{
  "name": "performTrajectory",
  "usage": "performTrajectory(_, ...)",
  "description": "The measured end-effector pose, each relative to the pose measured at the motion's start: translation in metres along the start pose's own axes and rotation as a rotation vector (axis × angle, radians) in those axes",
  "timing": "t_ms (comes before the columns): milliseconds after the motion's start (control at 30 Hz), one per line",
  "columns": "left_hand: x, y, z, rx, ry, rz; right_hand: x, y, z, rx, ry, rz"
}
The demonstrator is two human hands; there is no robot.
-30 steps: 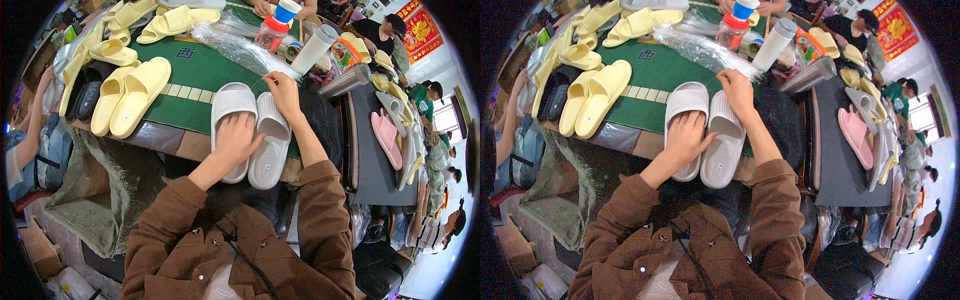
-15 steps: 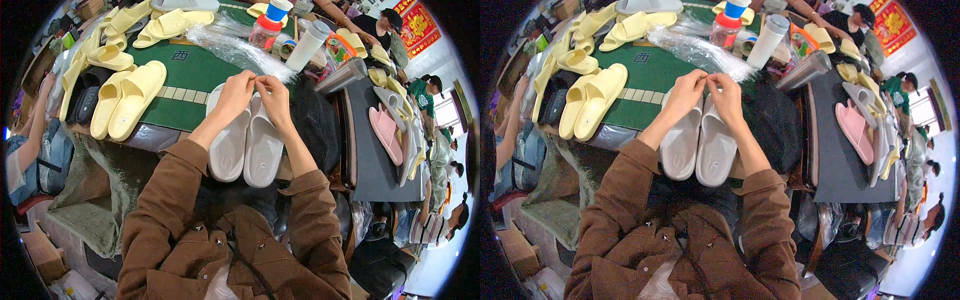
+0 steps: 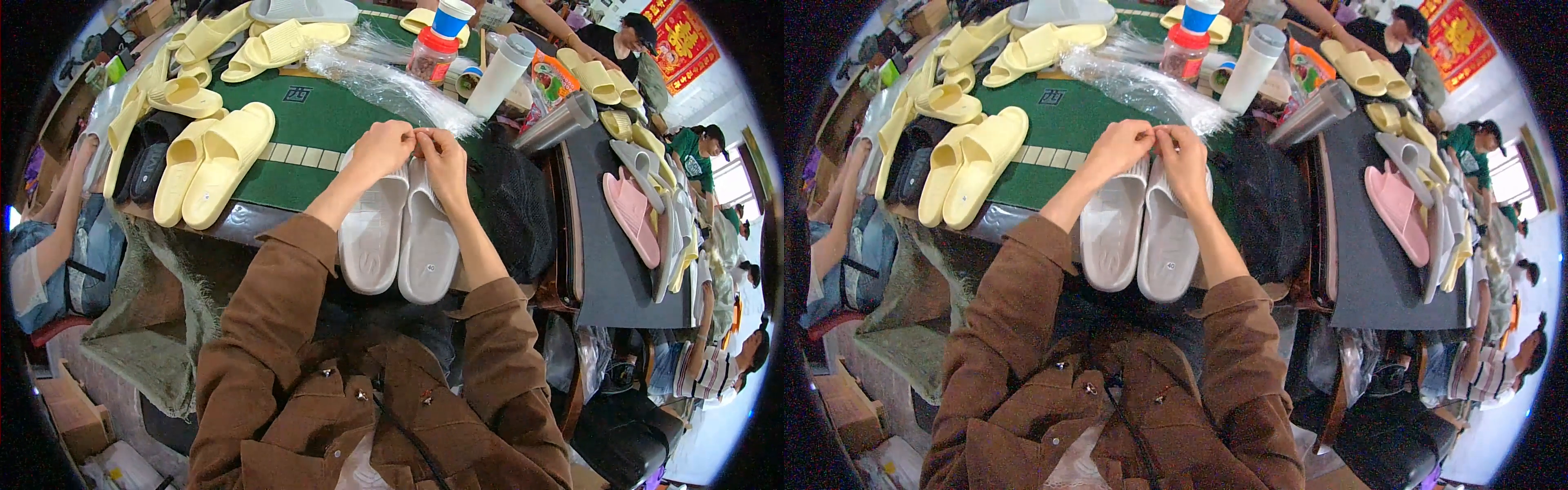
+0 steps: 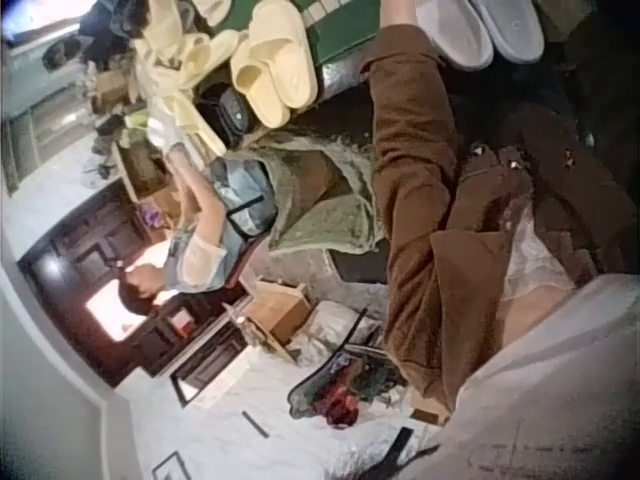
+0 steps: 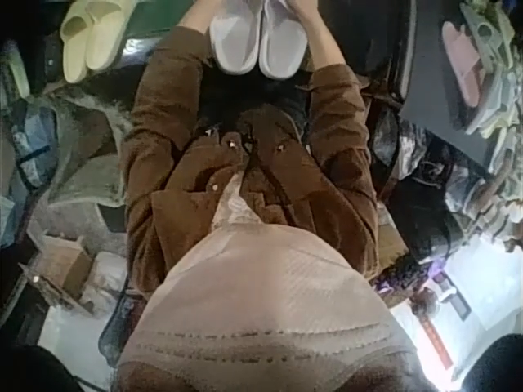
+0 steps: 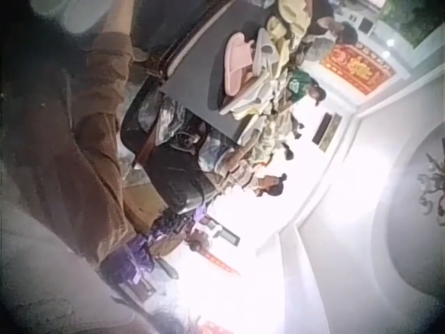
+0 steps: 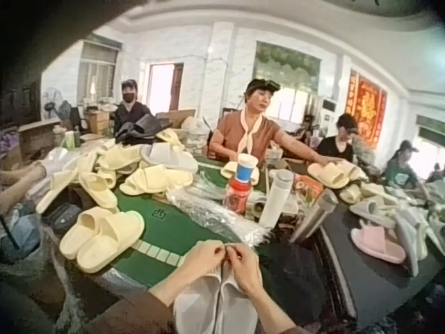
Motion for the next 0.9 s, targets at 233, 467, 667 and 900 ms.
performTrajectory(233, 0.000, -0.008, -0.002, -0.061, -0.084, 0.061, 0.003, 0.000, -0.003, -0.054, -0.061, 0.096)
performTrajectory(467, 0.005, -0.006, -0.008, -0.129, -0.080, -0.235, 0.014, 0.001, -0.004, -0.061, -0.065, 0.126)
performTrajectory(667, -0.001, -0.004, -0.015, -0.190, -0.035, -0.248, 0.010, 0.004, -0.004, -0.022, -0.078, 0.122)
performTrajectory(900, 0.004, -0.001, -0.016, -0.262, -0.037, -0.286, 0.019, -0.001, -0.006, -0.050, -0.078, 0.184)
Point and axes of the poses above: each hand's wrist, its own z-axis towards the middle knuckle, its own y-axis out of the back of the hand, x = y × z, the point moved 5 cm from there along z, towards the middle knuckle, and after that the axes turned 5 degrees about z, right-handed, at the moved point
